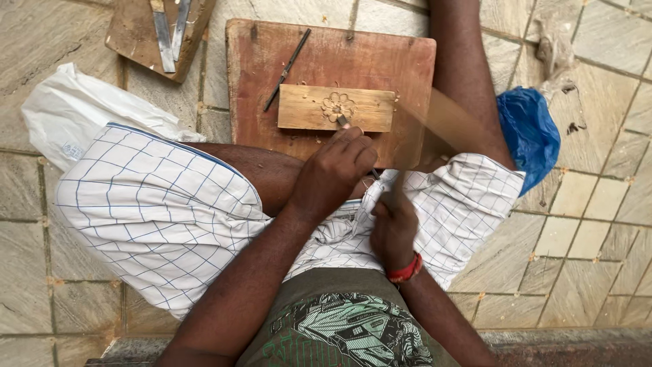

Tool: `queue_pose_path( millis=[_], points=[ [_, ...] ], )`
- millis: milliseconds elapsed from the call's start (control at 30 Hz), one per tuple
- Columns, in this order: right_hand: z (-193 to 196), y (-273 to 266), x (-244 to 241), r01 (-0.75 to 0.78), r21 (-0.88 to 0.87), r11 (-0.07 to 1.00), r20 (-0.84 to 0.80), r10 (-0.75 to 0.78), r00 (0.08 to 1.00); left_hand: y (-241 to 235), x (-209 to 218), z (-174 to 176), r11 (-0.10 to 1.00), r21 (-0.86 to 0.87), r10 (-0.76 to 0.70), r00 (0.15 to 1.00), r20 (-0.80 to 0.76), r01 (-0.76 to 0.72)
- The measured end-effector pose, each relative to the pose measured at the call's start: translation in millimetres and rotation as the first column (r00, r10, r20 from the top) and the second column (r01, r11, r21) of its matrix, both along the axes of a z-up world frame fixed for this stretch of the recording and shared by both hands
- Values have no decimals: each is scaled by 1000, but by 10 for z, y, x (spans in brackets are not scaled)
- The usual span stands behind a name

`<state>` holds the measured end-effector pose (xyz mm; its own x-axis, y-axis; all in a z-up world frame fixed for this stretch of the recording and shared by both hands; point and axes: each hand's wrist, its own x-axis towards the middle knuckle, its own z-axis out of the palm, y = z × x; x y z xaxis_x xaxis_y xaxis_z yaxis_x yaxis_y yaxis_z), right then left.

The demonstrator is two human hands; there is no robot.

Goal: The person sits on the floor and carves a floral design into a small rectangular block of wood. Using a chisel held in the left hand and a wooden mallet in the right, the person repeatedly strikes the chisel to shape the wood. The task involves precise hand coordination to maintain the design while removing material.

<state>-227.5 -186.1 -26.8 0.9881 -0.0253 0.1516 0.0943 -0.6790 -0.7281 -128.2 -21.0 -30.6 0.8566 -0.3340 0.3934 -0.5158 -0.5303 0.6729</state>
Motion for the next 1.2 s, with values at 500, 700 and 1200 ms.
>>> queue_pose_path(
  millis=[500,700,1200],
  points=[
    [-60,12,-12,24,-16,1000,-133,-26,991,39,102,-65,999,42,-19,999,33,17],
    [-148,-36,17,12,111,994,92,-22,996,195,184,122,956,-244,106,969,-225,-161],
    [62,-191,-88,-526,-154,837,168,546,820,462,-24,76,987,152,-47,999,-28,50]
  ],
)
